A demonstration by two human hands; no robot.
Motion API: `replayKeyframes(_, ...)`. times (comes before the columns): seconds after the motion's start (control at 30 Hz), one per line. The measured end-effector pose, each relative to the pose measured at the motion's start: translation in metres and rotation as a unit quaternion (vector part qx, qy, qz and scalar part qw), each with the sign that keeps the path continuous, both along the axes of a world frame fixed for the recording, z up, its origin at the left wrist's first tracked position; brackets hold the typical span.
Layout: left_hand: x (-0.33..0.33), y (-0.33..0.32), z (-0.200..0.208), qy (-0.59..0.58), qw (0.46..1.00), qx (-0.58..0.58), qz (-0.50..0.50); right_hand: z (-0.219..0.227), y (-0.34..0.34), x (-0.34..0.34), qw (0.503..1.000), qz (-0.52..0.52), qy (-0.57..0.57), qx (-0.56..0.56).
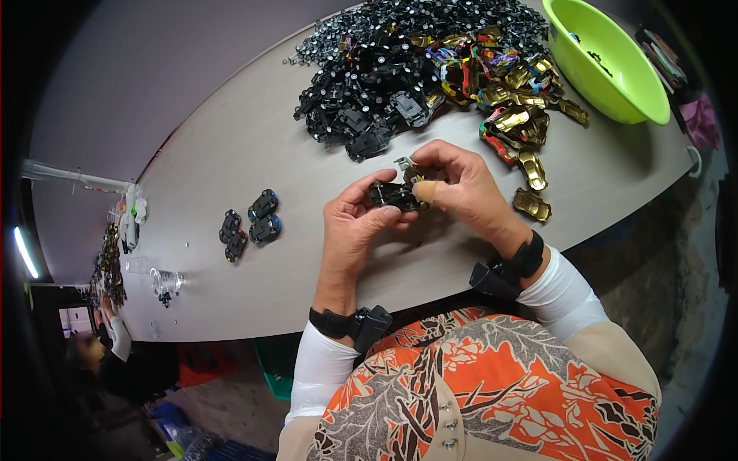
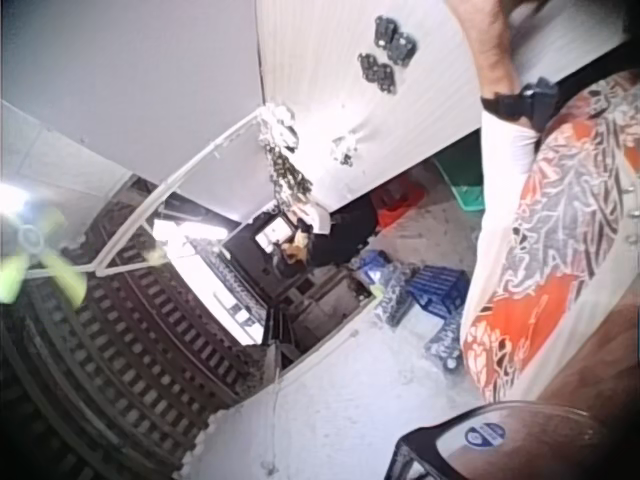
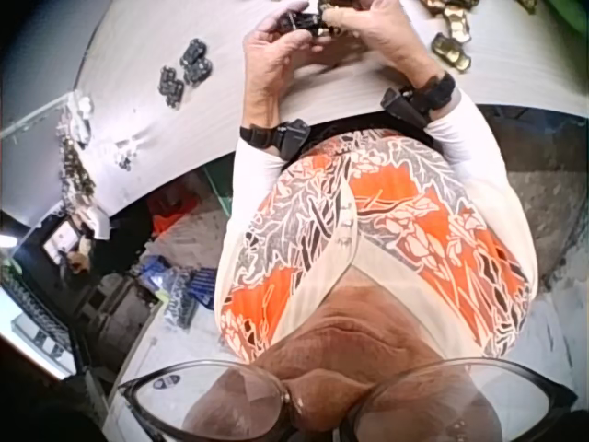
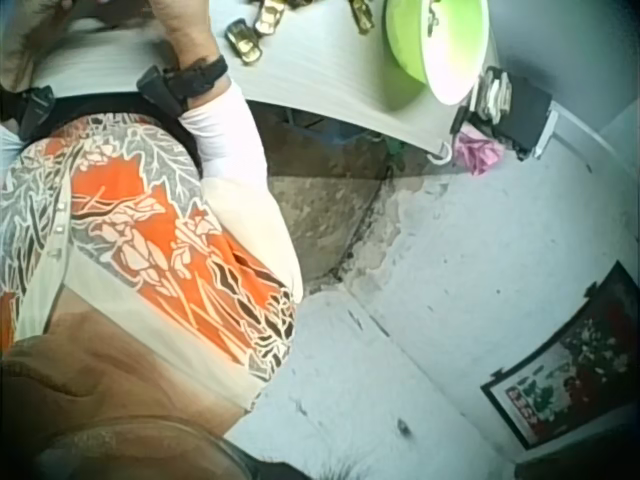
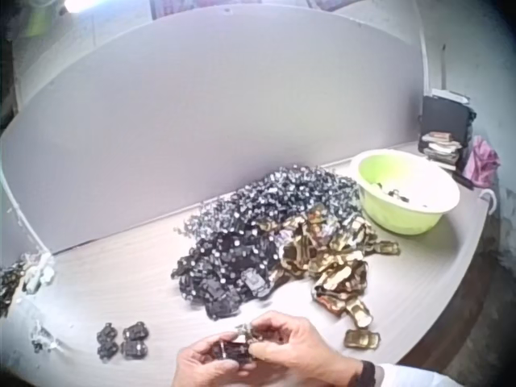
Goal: The person assembles small toy cars by hand, picking up black chassis and gold-colored bodies from piles on a table, fitting them together, and placing the completed units aside. The process is repeated continuously with different colored bodies.
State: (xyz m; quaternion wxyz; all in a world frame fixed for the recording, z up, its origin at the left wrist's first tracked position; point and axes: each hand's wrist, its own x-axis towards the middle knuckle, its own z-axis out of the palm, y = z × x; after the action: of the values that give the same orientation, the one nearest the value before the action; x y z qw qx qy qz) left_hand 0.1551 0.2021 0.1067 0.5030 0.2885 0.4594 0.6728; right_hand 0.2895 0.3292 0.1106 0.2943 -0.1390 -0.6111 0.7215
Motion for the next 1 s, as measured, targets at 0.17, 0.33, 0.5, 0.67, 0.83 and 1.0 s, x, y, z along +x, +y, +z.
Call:
replayKeyframes(0.17,0.003,0.002,-0.006,-0.001,0.998,0.063,0.028,0.009,-0.003,0.004,0.994,0.051,-0.024,-0.092)
replayKeyframes(0.33,-0.002,0.001,-0.004,-0.075,0.995,0.062,0.018,0.004,-0.003,0.003,0.993,0.028,0.020,-0.115)
replayKeyframes(0.5,-0.005,0.002,-0.006,-0.099,0.994,0.051,0.024,0.010,-0.006,0.004,0.997,-0.012,0.040,-0.062)
replayKeyframes(0.67,-0.004,0.003,-0.008,-0.117,0.992,0.047,0.026,0.005,-0.014,-0.002,0.998,-0.036,0.050,0.018)
replayKeyframes(0.83,-0.003,0.002,-0.004,-0.136,0.989,0.050,0.022,0.006,-0.014,0.000,0.998,-0.031,0.034,0.035)
replayKeyframes(1.0,-0.003,0.002,-0.005,-0.131,0.990,0.043,0.024,0.004,-0.018,-0.003,0.998,-0.022,0.047,0.023)
